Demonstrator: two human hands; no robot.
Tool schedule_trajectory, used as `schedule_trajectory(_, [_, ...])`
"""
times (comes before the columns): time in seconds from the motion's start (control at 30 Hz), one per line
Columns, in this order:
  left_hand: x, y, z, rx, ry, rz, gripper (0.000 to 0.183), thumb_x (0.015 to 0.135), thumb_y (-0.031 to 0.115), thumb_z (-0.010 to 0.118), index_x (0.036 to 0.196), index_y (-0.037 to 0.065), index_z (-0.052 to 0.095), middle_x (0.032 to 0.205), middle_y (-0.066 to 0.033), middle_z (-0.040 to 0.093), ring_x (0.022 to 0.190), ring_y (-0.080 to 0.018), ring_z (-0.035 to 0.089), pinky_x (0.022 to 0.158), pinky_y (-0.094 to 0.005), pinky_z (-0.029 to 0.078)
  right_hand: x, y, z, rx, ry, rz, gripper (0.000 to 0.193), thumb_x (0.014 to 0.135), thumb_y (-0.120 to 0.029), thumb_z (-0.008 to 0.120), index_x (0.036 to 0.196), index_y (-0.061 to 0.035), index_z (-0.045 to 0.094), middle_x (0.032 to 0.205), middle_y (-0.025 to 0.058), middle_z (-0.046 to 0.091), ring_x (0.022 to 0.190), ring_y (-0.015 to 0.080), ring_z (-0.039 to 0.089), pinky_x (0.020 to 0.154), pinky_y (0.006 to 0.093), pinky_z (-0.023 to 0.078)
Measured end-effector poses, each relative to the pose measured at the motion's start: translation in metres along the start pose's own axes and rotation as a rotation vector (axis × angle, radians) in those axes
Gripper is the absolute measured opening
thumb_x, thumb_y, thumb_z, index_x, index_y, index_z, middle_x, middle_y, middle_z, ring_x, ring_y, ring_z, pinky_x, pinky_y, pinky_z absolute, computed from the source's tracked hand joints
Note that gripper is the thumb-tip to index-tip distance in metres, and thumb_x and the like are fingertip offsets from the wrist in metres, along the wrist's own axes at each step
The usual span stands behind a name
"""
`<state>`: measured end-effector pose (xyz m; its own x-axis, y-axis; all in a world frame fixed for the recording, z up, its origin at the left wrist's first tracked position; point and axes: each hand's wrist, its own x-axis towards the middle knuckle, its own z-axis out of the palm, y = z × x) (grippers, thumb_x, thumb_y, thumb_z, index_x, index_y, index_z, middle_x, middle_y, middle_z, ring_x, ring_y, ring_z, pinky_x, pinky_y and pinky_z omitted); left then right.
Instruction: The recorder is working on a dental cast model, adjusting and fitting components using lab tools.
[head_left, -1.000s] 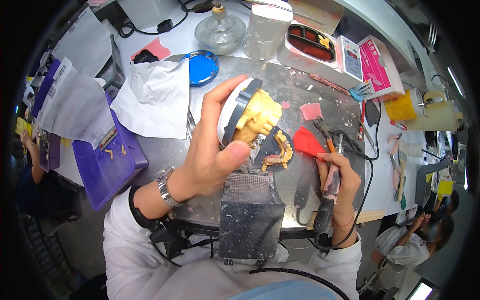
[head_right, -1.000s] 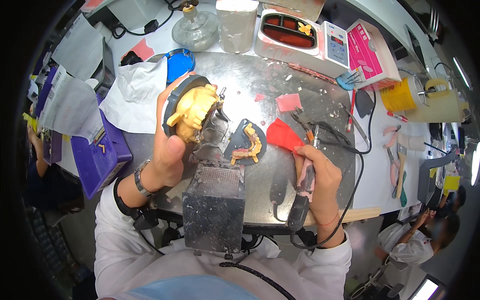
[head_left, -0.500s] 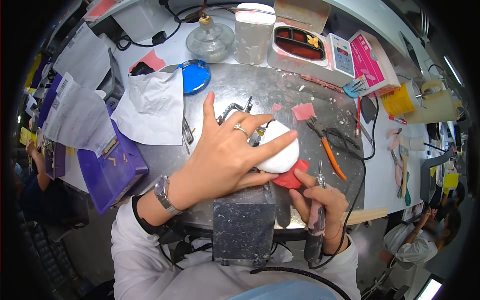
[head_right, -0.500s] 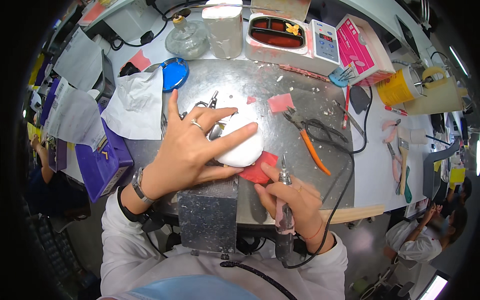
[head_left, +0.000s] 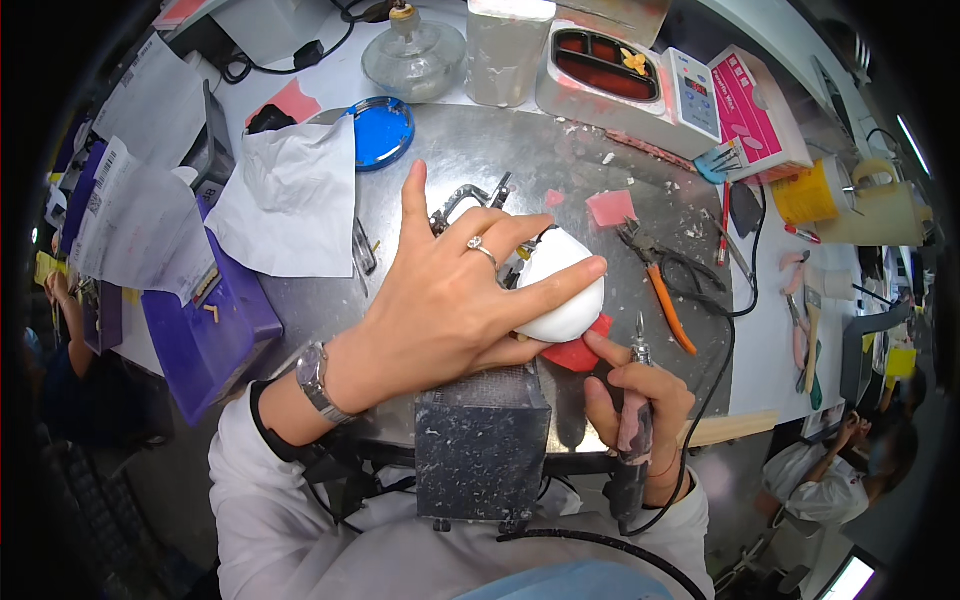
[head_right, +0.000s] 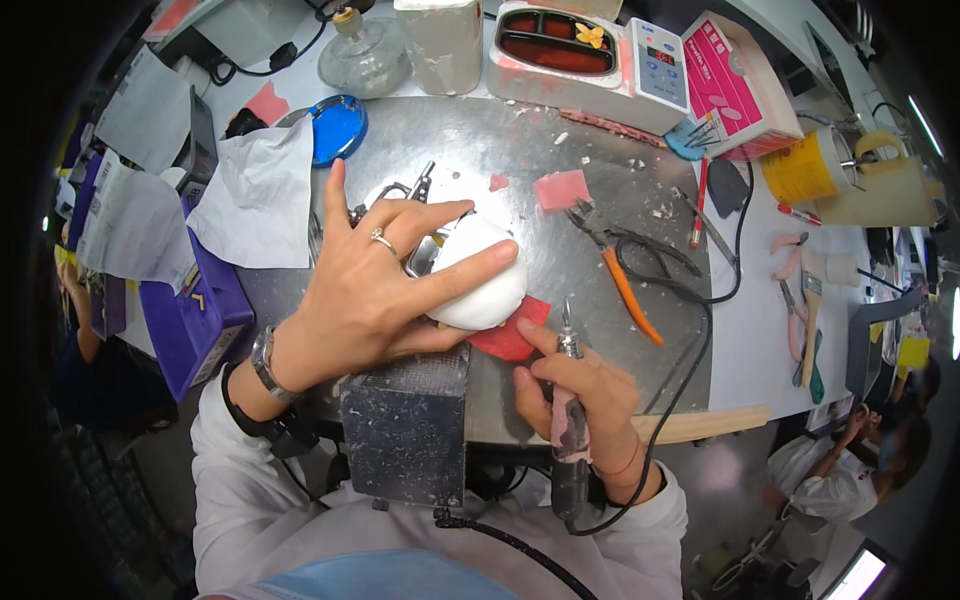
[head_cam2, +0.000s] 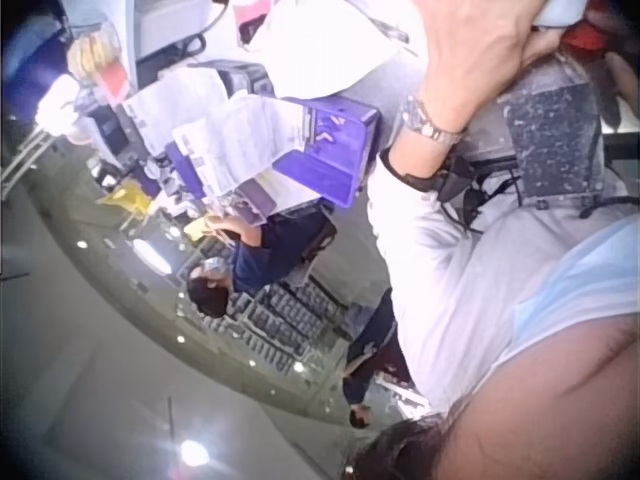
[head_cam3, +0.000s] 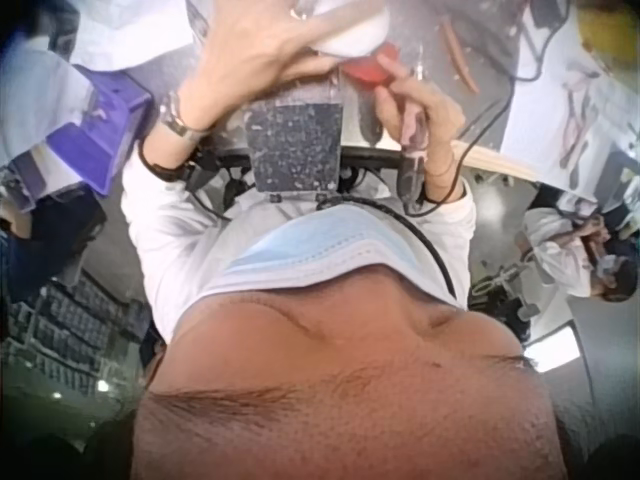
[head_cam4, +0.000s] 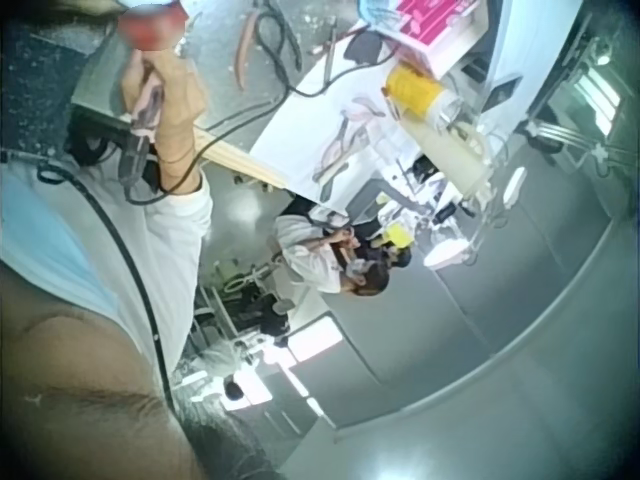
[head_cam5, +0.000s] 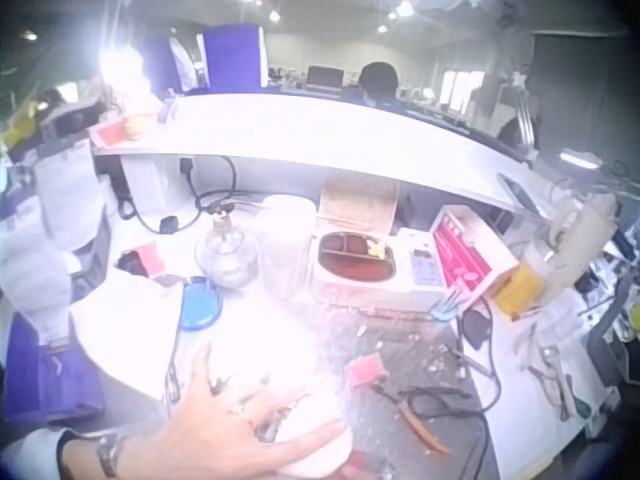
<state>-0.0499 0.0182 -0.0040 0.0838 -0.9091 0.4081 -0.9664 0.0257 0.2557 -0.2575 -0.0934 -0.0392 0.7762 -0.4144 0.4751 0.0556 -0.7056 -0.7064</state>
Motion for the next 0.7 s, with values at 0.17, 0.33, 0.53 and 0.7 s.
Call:
schedule_trajectory(0.17, [0.001, 0.0, 0.001, 0.009, -0.007, 0.001, 0.062, 0.06, 0.046, 0.075, 0.12, 0.035, 0.062, 0.119, -0.0037, 0.057, 0.095, -0.0218, 0.056, 0.099, -0.0716, 0.016, -0.001, 0.0, 0.0, 0.01, -0.014, 0.02, 0.033, 0.068, 0.002, 0.074, 0.091, -0.006, 0.052, 0.1, 0.0178, 0.069, 0.064, 0.0214, 0.065, 0.06, 0.026, 0.052])
schedule_trajectory(0.33, [0.001, -0.002, 0.001, -0.002, 0.018, 0.01, 0.061, 0.061, 0.047, 0.075, 0.119, 0.033, 0.063, 0.119, -0.0035, 0.057, 0.095, -0.0216, 0.056, 0.098, -0.0726, 0.015, 0.0, 0.002, 0.0, 0.051, -0.002, 0.037, 0.032, 0.068, 0.003, 0.073, 0.091, -0.0055, 0.052, 0.099, 0.0183, 0.069, 0.063, 0.021, 0.064, 0.06, 0.026, 0.051])
schedule_trajectory(0.53, [-0.009, -0.006, 0.001, -0.766, 0.254, -0.339, 0.074, 0.075, 0.047, 0.069, 0.134, 0.008, 0.045, 0.122, -0.0128, 0.053, 0.106, -0.0222, 0.054, 0.101, -0.0515, 0.031, 0.013, 0.003, -0.016, -0.157, 0.105, 0.109, 0.025, 0.074, -0.001, 0.071, 0.091, -0.0028, 0.053, 0.098, 0.0189, 0.069, 0.067, 0.0183, 0.065, 0.065, 0.0256, 0.05])
schedule_trajectory(0.7, [-0.016, -0.01, -0.005, -1.466, 0.437, -0.523, 0.077, 0.082, 0.042, 0.059, 0.137, -0.002, 0.028, 0.125, -0.0136, 0.046, 0.112, -0.019, 0.049, 0.097, -0.0321, 0.039, 0.037, 0.017, -0.031, 0.002, 0.129, 0.276, 0.037, 0.082, -0.02, 0.073, 0.107, 0.0027, 0.056, 0.095, 0.0152, 0.068, 0.077, 0.0156, 0.065, 0.07, 0.0248, 0.05])
